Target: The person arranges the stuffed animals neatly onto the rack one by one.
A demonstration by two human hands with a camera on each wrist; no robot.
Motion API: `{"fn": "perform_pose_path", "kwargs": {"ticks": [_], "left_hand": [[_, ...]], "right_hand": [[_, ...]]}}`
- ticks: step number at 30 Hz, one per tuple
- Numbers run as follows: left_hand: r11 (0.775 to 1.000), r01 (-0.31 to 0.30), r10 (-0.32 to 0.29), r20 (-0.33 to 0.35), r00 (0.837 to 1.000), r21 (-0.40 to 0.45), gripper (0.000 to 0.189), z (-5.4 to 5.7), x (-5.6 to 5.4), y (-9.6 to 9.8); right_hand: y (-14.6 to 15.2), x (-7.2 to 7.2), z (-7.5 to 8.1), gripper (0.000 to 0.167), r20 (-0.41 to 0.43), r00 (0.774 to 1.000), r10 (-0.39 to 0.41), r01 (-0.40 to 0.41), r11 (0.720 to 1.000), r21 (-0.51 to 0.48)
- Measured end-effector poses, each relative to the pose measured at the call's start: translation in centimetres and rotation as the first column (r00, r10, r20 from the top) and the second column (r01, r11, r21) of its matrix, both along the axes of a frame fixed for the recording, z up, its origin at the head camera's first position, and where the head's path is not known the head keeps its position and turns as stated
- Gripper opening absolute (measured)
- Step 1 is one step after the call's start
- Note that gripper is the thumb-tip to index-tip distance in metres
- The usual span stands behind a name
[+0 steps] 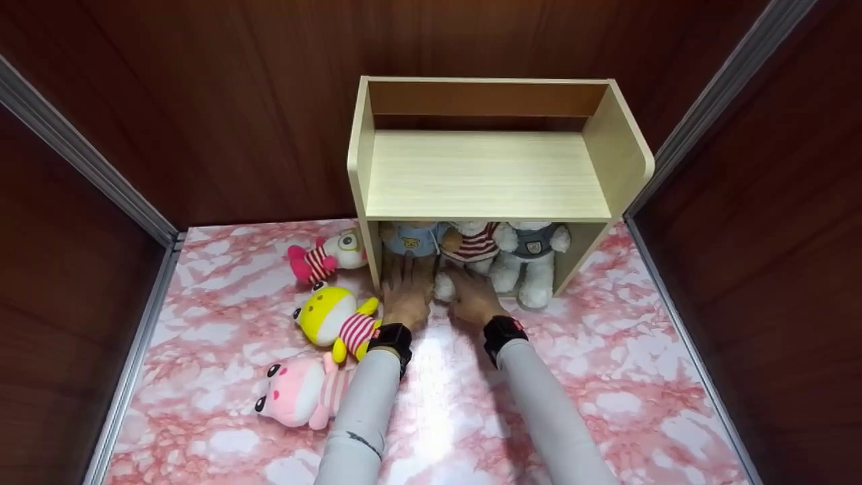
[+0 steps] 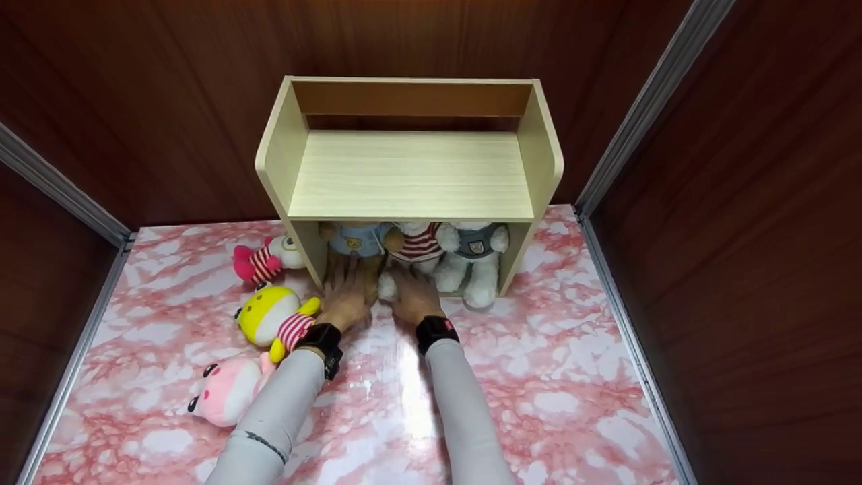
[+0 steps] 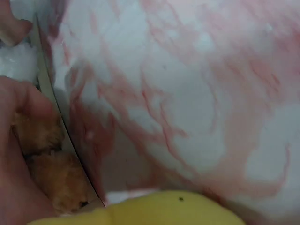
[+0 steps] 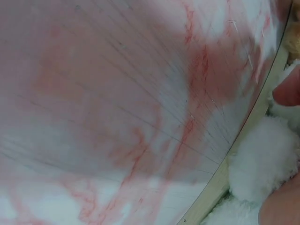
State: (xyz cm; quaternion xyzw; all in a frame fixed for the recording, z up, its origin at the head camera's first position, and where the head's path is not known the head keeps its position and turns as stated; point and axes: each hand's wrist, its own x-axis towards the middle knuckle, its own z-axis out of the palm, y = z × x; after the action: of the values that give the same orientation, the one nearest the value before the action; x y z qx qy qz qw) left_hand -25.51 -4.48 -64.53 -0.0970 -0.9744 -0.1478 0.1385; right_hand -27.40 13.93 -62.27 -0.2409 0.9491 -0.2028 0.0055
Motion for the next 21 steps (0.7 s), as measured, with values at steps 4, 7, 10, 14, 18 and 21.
{"fn": "perform_pose_path", "kwargs": {"ticks": [4,7,10,14,18,21], "left_hand": [[0.998,-0.044,0.039,-0.149,0.988,-0.036,0.074,-0.7,0.4,0.3],[0.993,-0.099,0.081,-0.263,0.961,-0.056,0.068,-1.2,0.4,0.6],[0.992,-0.121,0.11,-0.282,0.953,-0.022,0.064,-1.0,0.6,0.7],[0.995,-0.099,0.102,-0.274,0.956,0.028,0.053,-0.2,1.3,1.0],[0.997,-0.069,0.074,-0.25,0.965,0.031,0.047,1.2,2.4,1.3],[0.999,-0.036,0.042,-0.194,0.98,0.032,0.048,2.7,3.4,1.1]], "right_hand": [[0.0,0.1,0.3,0.076,0.043,0.999,-0.022,0.019,0.998,0.055],[-0.1,0.0,0.6,0.078,0.064,0.998,-0.014,0.01,0.998,0.06],[-0.2,-0.1,1.0,0.079,0.073,0.997,0.012,-0.016,0.999,0.042],[0.1,0.1,1.5,0.075,0.025,0.998,0.057,-0.057,0.998,-0.012],[0.6,0.6,1.8,0.065,-0.076,0.991,0.113,-0.119,0.989,-0.091],[1.0,1.2,1.9,0.06,-0.147,0.98,0.138,-0.159,0.976,-0.145]]}}
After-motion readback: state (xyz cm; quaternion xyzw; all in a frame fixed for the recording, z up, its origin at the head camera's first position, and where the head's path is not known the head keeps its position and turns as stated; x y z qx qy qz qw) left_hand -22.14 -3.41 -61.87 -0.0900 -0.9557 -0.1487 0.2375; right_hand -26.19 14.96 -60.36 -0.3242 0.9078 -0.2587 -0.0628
